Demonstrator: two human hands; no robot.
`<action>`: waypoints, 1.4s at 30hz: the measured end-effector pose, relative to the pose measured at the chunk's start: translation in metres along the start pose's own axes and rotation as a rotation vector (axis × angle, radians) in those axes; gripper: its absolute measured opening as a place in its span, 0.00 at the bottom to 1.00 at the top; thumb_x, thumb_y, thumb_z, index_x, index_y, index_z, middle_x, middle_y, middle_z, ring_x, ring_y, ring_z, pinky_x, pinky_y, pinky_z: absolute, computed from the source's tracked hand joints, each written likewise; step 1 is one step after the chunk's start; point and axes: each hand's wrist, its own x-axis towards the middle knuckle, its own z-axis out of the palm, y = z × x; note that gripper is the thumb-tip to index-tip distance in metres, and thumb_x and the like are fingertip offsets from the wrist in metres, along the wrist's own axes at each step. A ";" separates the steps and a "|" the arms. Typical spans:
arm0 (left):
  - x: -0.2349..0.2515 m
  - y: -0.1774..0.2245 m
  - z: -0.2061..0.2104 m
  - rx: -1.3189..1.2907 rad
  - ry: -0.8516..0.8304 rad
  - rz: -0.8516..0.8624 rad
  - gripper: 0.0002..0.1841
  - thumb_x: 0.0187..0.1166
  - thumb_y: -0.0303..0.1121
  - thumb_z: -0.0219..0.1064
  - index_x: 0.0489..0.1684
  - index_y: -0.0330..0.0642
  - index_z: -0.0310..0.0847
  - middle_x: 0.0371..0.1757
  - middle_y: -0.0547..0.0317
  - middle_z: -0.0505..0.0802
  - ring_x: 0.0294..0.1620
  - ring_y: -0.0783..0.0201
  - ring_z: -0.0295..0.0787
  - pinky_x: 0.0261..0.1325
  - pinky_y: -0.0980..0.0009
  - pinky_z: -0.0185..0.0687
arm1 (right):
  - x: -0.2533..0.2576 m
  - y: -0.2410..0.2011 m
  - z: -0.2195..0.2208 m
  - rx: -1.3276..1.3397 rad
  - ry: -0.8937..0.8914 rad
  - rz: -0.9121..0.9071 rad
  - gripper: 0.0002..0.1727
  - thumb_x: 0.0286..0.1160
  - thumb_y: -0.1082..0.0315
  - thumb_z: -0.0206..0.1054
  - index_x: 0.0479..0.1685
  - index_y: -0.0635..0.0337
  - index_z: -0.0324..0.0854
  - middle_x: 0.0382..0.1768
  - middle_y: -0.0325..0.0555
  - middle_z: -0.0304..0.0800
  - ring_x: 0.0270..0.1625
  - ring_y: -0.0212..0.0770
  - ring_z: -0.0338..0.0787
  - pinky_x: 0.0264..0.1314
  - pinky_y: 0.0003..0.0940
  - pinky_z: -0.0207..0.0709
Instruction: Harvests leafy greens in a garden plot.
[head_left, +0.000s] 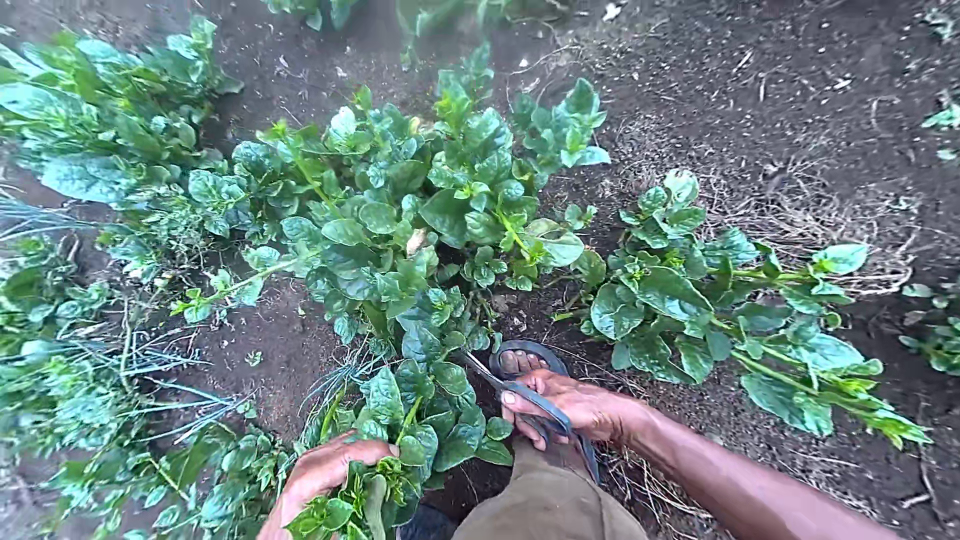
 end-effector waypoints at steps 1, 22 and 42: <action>0.000 -0.002 0.001 0.001 0.020 0.004 0.16 0.81 0.42 0.68 0.63 0.51 0.87 0.59 0.67 0.95 0.63 0.76 0.88 0.74 0.67 0.81 | 0.000 0.002 -0.001 0.003 0.016 -0.012 0.25 0.77 0.35 0.64 0.38 0.48 0.87 0.20 0.30 0.86 0.18 0.25 0.81 0.18 0.19 0.70; -0.069 0.021 -0.053 -0.405 0.624 0.098 0.16 0.77 0.44 0.73 0.62 0.60 0.89 0.72 0.65 0.89 0.74 0.66 0.83 0.76 0.70 0.78 | -0.045 -0.100 0.007 -0.445 0.248 -0.376 0.33 0.71 0.27 0.63 0.54 0.45 0.85 0.32 0.27 0.91 0.25 0.22 0.85 0.22 0.19 0.78; 0.041 -0.041 -0.091 -0.547 0.782 -0.430 0.31 0.62 0.31 0.77 0.71 0.47 0.76 0.52 0.61 0.96 0.49 0.67 0.96 0.52 0.69 0.93 | 0.081 -0.117 0.008 0.117 -0.026 -0.081 0.32 0.86 0.34 0.52 0.51 0.55 0.83 0.27 0.37 0.91 0.25 0.30 0.91 0.14 0.20 0.75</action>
